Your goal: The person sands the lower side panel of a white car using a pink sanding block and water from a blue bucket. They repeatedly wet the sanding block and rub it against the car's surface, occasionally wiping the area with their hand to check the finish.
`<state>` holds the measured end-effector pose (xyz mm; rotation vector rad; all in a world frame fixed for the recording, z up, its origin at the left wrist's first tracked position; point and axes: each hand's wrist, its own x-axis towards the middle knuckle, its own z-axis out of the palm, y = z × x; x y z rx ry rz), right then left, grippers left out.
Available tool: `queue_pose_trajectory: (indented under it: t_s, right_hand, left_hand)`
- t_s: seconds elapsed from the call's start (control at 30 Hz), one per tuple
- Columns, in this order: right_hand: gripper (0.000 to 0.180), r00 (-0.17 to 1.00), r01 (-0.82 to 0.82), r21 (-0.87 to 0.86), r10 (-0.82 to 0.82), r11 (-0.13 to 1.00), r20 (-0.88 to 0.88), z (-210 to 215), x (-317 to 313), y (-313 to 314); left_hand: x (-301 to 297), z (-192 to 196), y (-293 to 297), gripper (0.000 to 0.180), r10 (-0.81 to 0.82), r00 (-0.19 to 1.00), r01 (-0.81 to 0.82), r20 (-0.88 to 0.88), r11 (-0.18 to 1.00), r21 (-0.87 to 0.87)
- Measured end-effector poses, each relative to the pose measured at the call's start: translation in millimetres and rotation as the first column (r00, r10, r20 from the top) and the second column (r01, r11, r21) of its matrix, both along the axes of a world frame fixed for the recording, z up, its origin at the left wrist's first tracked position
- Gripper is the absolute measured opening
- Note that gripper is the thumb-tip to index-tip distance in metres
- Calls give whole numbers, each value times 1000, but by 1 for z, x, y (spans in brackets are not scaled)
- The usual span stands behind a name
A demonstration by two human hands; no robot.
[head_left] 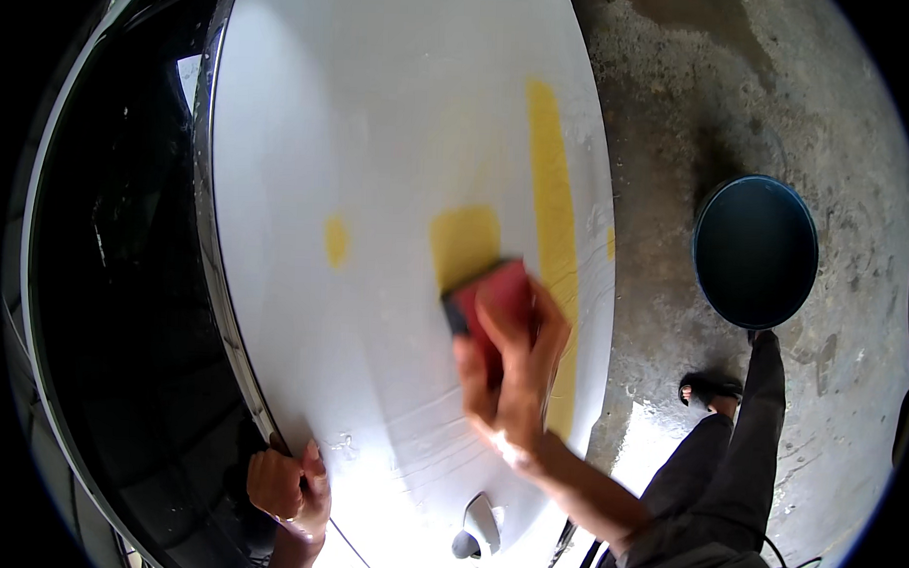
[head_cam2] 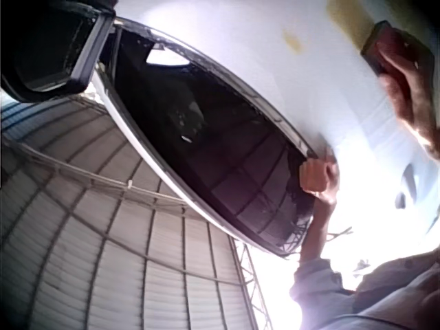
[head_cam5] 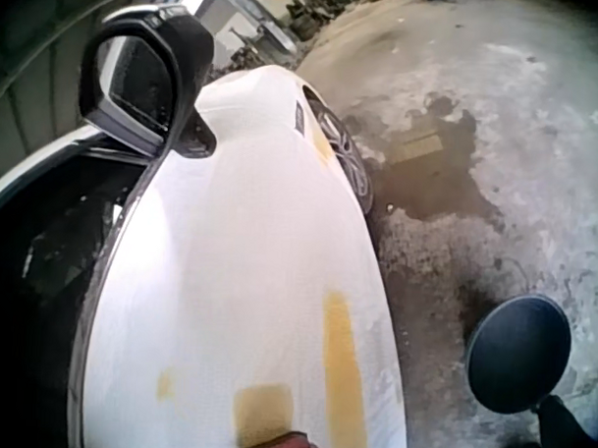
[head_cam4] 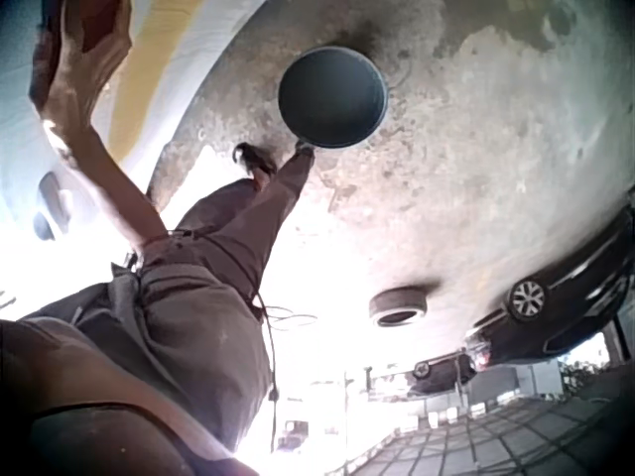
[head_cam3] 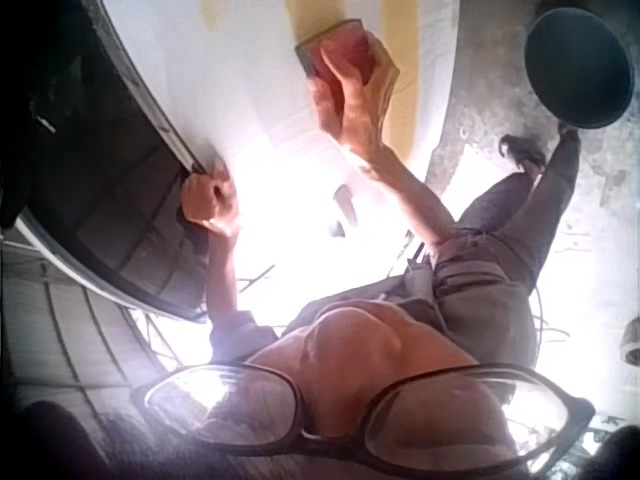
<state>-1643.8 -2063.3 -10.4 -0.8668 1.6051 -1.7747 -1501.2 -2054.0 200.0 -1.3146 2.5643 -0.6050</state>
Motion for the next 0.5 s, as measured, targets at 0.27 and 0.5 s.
queue_pose_trajectory:
  t_s: [0.27, 0.5]
  right_hand:
    - [36, 999, 35, 86, -36, 996, 11, -9, -19, -24]
    - [34, 991, 102, 157, -114, 982, 70, -49, -58, -113]
  left_hand:
    - [-10, -1, 2, 47, 41, 999, -41, 7, 999, -9]
    - [-11, 0, 5, 44, 55, 998, -55, 13, 998, 10]
